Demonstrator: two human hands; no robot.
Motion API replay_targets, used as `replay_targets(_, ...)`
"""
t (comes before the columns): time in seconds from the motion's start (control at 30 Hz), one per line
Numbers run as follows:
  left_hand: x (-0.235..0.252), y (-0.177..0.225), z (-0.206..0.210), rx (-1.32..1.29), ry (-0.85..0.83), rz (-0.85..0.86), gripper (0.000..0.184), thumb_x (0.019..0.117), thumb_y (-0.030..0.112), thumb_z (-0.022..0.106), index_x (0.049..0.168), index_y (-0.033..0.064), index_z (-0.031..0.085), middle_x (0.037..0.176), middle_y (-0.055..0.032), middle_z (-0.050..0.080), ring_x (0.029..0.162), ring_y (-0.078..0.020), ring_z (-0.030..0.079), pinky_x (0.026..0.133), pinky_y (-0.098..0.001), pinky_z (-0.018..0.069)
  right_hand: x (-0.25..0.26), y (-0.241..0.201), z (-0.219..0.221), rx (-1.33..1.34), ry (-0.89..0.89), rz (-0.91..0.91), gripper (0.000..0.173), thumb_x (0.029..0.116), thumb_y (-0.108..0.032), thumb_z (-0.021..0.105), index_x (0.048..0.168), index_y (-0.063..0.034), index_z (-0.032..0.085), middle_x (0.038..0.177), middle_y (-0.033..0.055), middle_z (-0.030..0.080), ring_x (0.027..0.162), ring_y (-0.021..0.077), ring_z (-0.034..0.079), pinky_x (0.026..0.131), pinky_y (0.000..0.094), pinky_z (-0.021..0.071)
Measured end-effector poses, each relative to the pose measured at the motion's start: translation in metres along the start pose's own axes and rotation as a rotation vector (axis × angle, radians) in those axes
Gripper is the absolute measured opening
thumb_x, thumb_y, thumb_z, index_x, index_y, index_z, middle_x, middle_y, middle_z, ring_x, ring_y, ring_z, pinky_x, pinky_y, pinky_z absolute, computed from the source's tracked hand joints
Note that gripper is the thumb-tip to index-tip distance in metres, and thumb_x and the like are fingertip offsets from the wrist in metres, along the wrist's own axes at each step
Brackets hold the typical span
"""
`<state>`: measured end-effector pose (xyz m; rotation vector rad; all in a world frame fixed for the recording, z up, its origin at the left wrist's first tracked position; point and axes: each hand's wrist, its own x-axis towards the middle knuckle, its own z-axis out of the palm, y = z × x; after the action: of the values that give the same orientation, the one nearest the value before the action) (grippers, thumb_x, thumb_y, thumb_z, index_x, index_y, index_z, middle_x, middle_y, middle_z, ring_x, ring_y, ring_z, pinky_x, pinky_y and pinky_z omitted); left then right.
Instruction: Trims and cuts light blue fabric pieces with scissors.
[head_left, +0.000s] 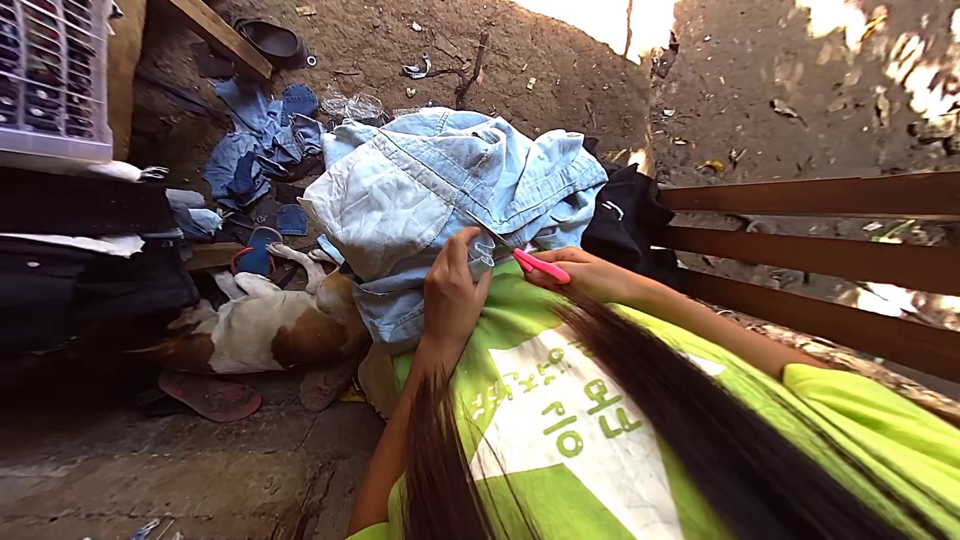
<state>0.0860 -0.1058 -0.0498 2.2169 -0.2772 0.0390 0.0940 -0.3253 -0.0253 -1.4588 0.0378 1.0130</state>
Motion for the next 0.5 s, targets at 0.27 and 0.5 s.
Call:
replay_targets(0.27,-0.001,0.000,0.001,0.034,0.115,0.097,0.015,0.0828,0.001,0.070,0.096,-0.0029,0.073,0.083,-0.0133,0.066,0.077,-0.0204,0.065,0.070,-0.0267,0.0537,-0.001,-0.008,0.000,0.025,-0.029,0.060,0.033,0.1013,-0.019,0.036,0.077,-0.0170,0.058,0.062,-0.0128,0.051,0.055,-0.0066,0.047,0.053,0.0117,0.0387)
replay_targets(0.5,-0.002,-0.001,0.000,0.023,0.136,0.160,0.015,0.0820,-0.001,0.068,0.095,-0.0032,0.074,0.085,-0.0140,0.067,0.079,-0.0201,0.066,0.072,-0.0251,0.0540,0.006,-0.004,0.005,0.007,-0.023,-0.016,0.031,0.1010,-0.016,0.038,0.079,-0.0145,0.059,0.063,-0.0130,0.051,0.056,-0.0068,0.046,0.053,0.0114,0.0373)
